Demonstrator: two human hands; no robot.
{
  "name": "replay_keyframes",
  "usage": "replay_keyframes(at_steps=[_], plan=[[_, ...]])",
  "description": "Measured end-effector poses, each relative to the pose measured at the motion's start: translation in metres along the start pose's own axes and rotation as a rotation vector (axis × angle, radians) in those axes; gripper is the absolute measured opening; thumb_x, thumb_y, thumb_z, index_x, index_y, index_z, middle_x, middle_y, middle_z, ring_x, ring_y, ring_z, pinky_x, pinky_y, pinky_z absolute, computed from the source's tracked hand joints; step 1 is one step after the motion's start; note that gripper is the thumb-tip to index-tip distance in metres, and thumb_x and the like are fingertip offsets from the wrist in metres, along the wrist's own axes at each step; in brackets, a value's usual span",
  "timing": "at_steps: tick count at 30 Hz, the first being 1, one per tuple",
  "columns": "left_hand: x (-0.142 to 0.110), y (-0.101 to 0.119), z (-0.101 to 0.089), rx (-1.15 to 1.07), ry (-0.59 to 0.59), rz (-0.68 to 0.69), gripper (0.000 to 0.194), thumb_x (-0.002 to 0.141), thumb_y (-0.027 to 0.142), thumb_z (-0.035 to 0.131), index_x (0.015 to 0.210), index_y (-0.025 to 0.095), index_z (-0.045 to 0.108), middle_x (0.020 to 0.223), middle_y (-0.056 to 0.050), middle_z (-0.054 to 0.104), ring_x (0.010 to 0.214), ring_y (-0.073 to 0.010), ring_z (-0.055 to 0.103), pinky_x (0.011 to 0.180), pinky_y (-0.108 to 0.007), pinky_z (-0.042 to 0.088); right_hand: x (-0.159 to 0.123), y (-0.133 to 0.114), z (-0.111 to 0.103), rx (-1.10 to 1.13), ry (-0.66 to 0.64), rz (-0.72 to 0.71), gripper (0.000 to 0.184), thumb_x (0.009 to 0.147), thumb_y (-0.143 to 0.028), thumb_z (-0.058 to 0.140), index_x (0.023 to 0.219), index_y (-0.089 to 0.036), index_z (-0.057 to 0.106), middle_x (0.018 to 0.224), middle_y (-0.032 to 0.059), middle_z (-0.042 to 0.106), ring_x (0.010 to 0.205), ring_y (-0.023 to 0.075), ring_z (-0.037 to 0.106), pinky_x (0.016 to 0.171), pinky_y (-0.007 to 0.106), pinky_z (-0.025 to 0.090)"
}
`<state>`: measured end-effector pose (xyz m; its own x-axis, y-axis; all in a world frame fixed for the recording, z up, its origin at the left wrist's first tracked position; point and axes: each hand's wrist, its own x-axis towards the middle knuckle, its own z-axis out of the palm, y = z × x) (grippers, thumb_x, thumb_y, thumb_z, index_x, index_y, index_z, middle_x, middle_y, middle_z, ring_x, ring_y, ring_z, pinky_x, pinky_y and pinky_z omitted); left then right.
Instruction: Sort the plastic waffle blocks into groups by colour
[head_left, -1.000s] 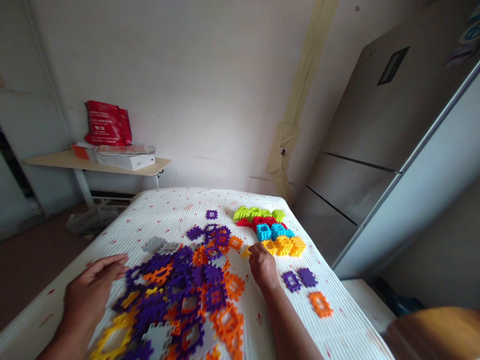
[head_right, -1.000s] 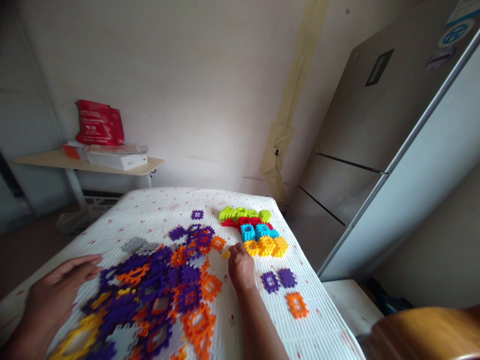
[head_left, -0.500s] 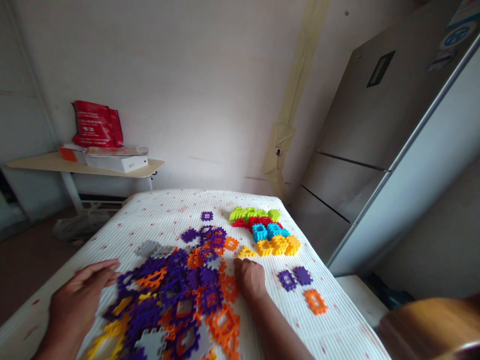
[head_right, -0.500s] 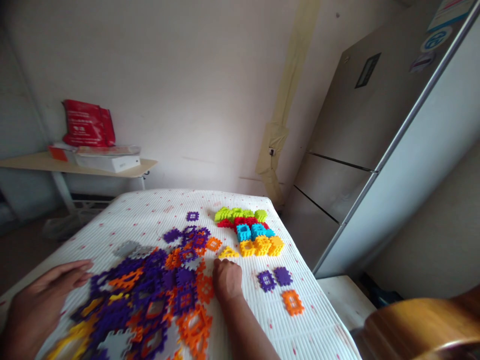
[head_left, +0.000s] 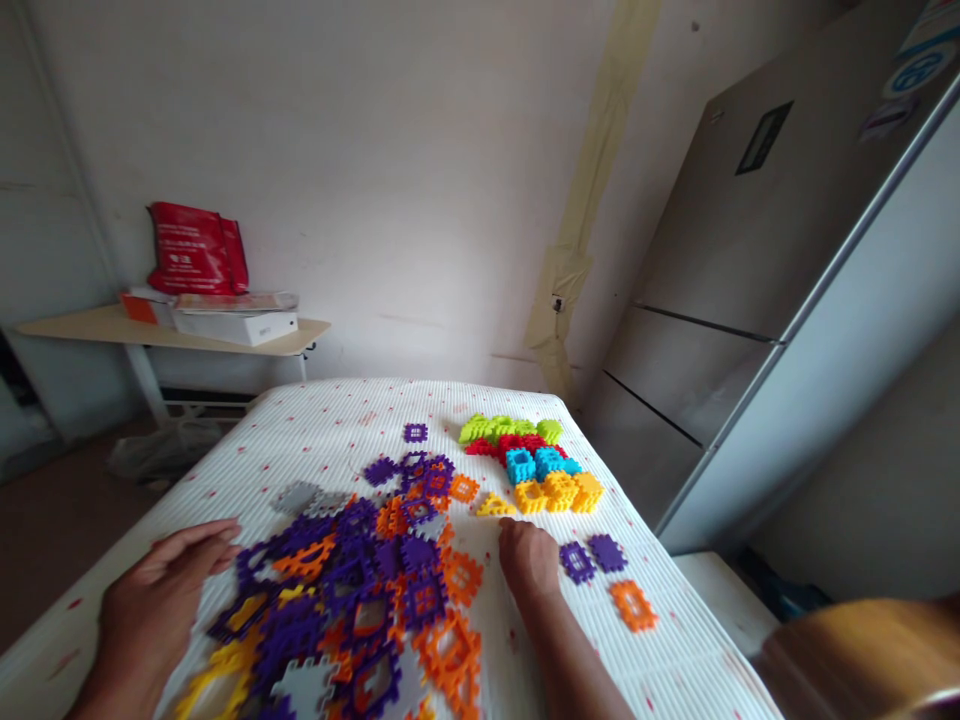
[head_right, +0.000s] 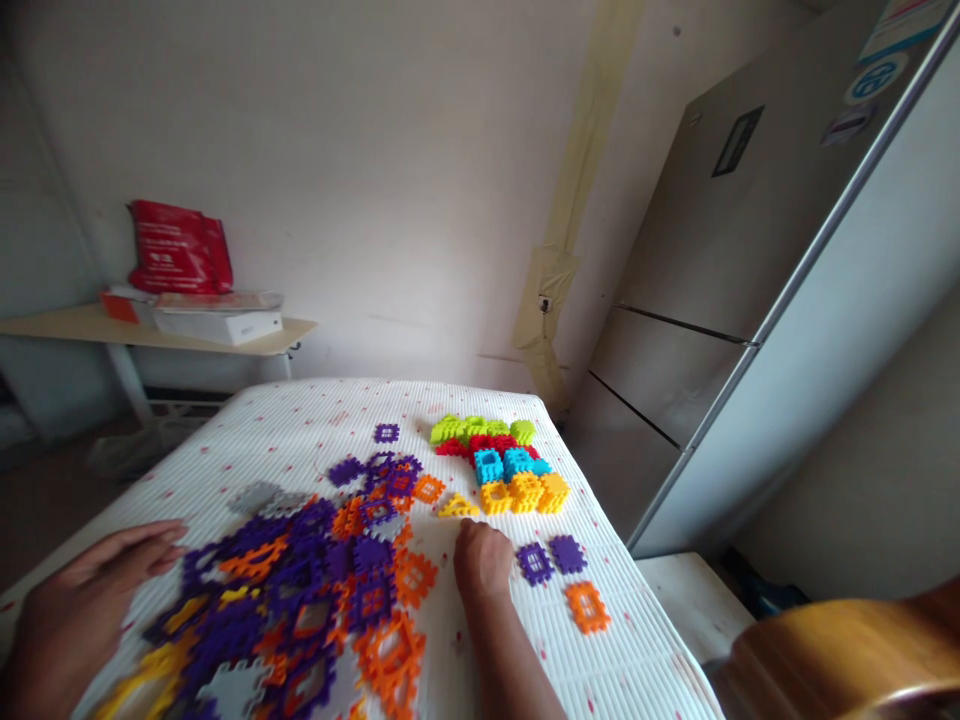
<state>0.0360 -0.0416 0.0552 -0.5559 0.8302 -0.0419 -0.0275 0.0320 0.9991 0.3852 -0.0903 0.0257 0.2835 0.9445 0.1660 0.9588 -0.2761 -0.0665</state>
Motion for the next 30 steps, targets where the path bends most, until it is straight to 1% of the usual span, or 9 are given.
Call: replay_keyframes(at_steps=[4,8,12,21,26,30], plan=[[0.000,0.000,-0.001,0.000,0.007,0.010,0.029,0.044,0.035,0.067,0.068,0.020,0.068,0.060,0.002,0.065,0.061,-0.0153,0.058,0.053,-0.024,0.043,0.003,0.001,0.002,-0.005,-0.033,0.033,0.031,0.090,-0.014,0.039,0.091,-0.017,0.070,0.079,0.0156,0.070,0.071,0.0255,0.069,0.058,0.030,0.046],[0.000,0.000,-0.001,-0.008,-0.002,0.003,0.030,0.043,0.034,0.068,0.069,0.020,0.068,0.061,0.002,0.065,0.063,-0.0156,0.058,0.053,-0.023,0.043,0.006,0.003,0.007,0.000,-0.016,0.051,0.032,0.091,-0.014,0.038,0.090,-0.015,0.070,0.077,0.0158,0.070,0.069,0.0244,0.068,0.059,0.031,0.047],[-0.001,0.002,0.000,-0.020,-0.014,-0.008,0.029,0.044,0.035,0.067,0.068,0.020,0.067,0.061,0.002,0.065,0.063,-0.0152,0.059,0.054,-0.023,0.044,0.008,0.005,0.011,-0.019,-0.012,0.054,0.034,0.092,-0.015,0.036,0.090,-0.015,0.070,0.078,0.0160,0.069,0.070,0.0258,0.068,0.058,0.032,0.045],[-0.007,0.009,0.001,0.049,0.002,0.008,0.028,0.046,0.039,0.065,0.068,0.021,0.069,0.058,0.001,0.066,0.061,-0.0180,0.061,0.051,-0.025,0.045,0.011,0.003,0.008,-0.040,0.001,0.061,0.032,0.091,-0.013,0.038,0.091,-0.015,0.070,0.077,0.0151,0.069,0.069,0.0242,0.068,0.057,0.030,0.045],[-0.008,0.009,0.002,0.016,-0.010,0.014,0.027,0.045,0.036,0.066,0.067,0.020,0.068,0.060,0.000,0.066,0.059,-0.0168,0.060,0.049,-0.024,0.044,0.012,0.004,0.009,-0.071,0.000,0.061,0.032,0.092,-0.015,0.039,0.091,-0.017,0.071,0.078,0.0140,0.070,0.069,0.0226,0.067,0.056,0.027,0.044],[-0.006,0.006,0.000,0.008,-0.022,-0.010,0.030,0.043,0.034,0.067,0.069,0.020,0.068,0.061,0.001,0.067,0.062,-0.0162,0.060,0.050,-0.023,0.042,0.009,0.003,0.004,-0.035,0.011,0.056,0.031,0.092,-0.017,0.040,0.091,-0.017,0.071,0.078,0.0134,0.071,0.070,0.0219,0.068,0.056,0.026,0.042]])
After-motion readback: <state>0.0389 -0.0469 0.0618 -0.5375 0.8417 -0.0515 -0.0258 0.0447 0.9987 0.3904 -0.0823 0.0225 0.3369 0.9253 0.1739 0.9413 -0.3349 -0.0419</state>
